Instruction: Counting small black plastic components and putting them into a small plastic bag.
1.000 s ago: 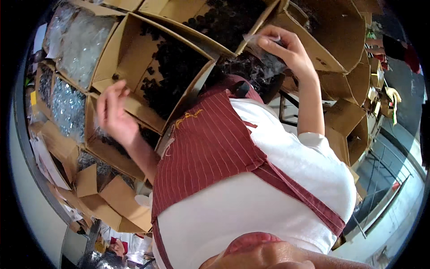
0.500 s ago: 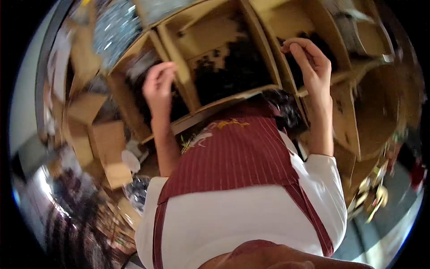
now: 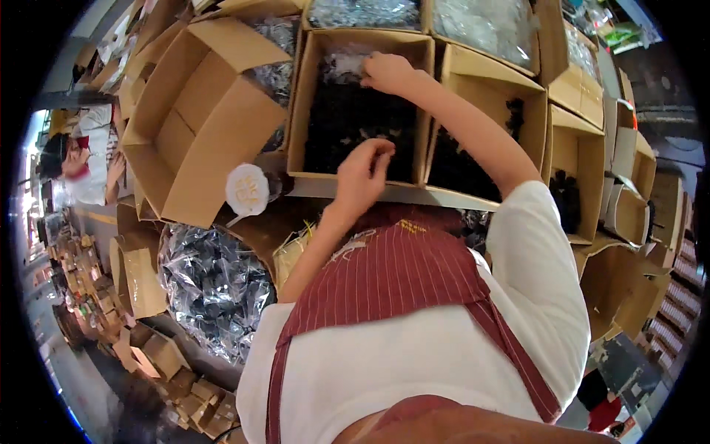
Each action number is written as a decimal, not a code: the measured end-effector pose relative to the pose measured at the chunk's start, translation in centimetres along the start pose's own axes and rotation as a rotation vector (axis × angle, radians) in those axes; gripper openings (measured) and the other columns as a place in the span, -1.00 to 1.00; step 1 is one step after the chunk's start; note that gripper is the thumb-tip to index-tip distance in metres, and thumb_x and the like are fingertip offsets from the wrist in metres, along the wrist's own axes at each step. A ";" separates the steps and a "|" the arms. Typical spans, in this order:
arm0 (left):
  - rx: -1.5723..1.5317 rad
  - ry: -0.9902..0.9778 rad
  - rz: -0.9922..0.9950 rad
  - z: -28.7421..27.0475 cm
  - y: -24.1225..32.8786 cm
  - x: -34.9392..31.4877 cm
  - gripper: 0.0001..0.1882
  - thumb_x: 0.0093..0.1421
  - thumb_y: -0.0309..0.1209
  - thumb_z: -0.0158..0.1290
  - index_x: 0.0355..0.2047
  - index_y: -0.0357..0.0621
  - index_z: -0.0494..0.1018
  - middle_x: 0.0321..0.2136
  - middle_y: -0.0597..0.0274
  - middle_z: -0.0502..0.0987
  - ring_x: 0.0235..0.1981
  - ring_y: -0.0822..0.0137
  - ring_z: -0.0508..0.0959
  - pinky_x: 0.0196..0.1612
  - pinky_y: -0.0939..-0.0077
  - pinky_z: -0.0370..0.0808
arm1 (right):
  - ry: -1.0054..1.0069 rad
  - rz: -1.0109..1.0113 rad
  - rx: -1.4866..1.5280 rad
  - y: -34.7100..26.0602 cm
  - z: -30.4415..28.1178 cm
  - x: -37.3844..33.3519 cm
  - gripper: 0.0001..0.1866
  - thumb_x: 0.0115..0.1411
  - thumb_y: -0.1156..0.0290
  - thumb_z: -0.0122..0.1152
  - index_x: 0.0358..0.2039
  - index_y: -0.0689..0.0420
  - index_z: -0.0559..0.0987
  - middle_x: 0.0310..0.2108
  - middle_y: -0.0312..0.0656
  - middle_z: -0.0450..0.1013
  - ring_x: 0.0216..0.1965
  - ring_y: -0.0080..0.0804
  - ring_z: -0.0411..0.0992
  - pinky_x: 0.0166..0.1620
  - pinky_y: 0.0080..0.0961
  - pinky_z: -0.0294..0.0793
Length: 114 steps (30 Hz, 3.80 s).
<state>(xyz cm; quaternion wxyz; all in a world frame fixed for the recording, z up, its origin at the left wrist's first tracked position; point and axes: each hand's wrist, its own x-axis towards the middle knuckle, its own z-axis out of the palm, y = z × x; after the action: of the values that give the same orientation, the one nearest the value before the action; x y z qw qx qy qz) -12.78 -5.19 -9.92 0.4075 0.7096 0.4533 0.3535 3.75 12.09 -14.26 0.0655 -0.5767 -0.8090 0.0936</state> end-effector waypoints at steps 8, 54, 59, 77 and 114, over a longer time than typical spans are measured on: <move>-0.003 -0.062 0.267 -1.2 -1.8 -0.3 -0.85 0.19 -0.57 0.05 -0.22 -0.18 0.49 -0.30 0.07 0.57 -0.26 0.07 0.58 -0.23 0.32 0.52 | -0.173 0.060 0.369 3.8 -2.6 1.8 -0.69 0.07 0.24 0.26 -0.25 0.18 0.66 -0.38 -0.04 0.58 -0.30 -0.15 0.56 -0.20 -0.25 0.54; -0.068 0.114 -0.206 -2.1 -0.3 0.4 -0.70 0.07 -0.44 0.29 -0.24 -0.21 0.43 -0.36 0.17 0.56 -0.32 0.40 0.55 -0.20 0.55 0.46 | 0.034 -0.269 0.389 -2.2 -7.5 -8.7 -0.67 0.07 0.43 0.18 -0.10 0.07 0.57 -0.14 -0.15 0.53 -0.17 -0.10 0.52 -0.05 -0.21 0.48; -0.448 0.240 -0.194 -3.0 -0.2 0.2 -0.77 0.09 -0.51 0.25 -0.26 -0.20 0.44 -0.36 0.30 0.53 -0.31 0.48 0.51 -0.19 0.58 0.45 | -0.458 -0.041 -0.384 -0.5 -0.5 -5.1 -0.59 0.17 0.15 0.22 -0.05 0.10 0.56 -0.09 -0.01 0.51 -0.03 -0.05 0.48 -0.05 -0.16 0.50; -0.577 0.176 -0.081 -3.7 -0.6 6.3 -0.81 0.13 -0.51 0.22 -0.26 -0.18 0.46 -0.36 0.37 0.49 -0.30 0.56 0.47 -0.17 0.65 0.41 | -0.074 0.153 0.547 -3.5 -5.7 -10.5 -0.61 0.20 0.06 0.16 -0.17 0.12 0.61 -0.39 -0.01 0.57 -0.31 0.03 0.53 -0.19 -0.14 0.52; -1.061 -0.460 -0.176 4.5 4.7 13.9 -0.73 0.16 -0.45 0.13 -0.14 -0.32 0.48 -0.31 0.10 0.60 -0.20 0.30 0.57 -0.02 0.45 0.45 | 0.471 0.642 2.168 6.7 -5.9 -26.2 -0.49 0.38 0.13 -0.04 0.15 0.28 0.33 -0.02 0.02 0.40 -0.06 -0.16 0.45 -0.16 -0.41 0.57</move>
<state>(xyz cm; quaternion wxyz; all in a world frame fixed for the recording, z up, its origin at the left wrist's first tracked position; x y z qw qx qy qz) -2.46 5.39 -5.75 0.8228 0.4267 0.1716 0.3339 19.75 -10.11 -9.99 0.6487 -0.4000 -0.0877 0.6415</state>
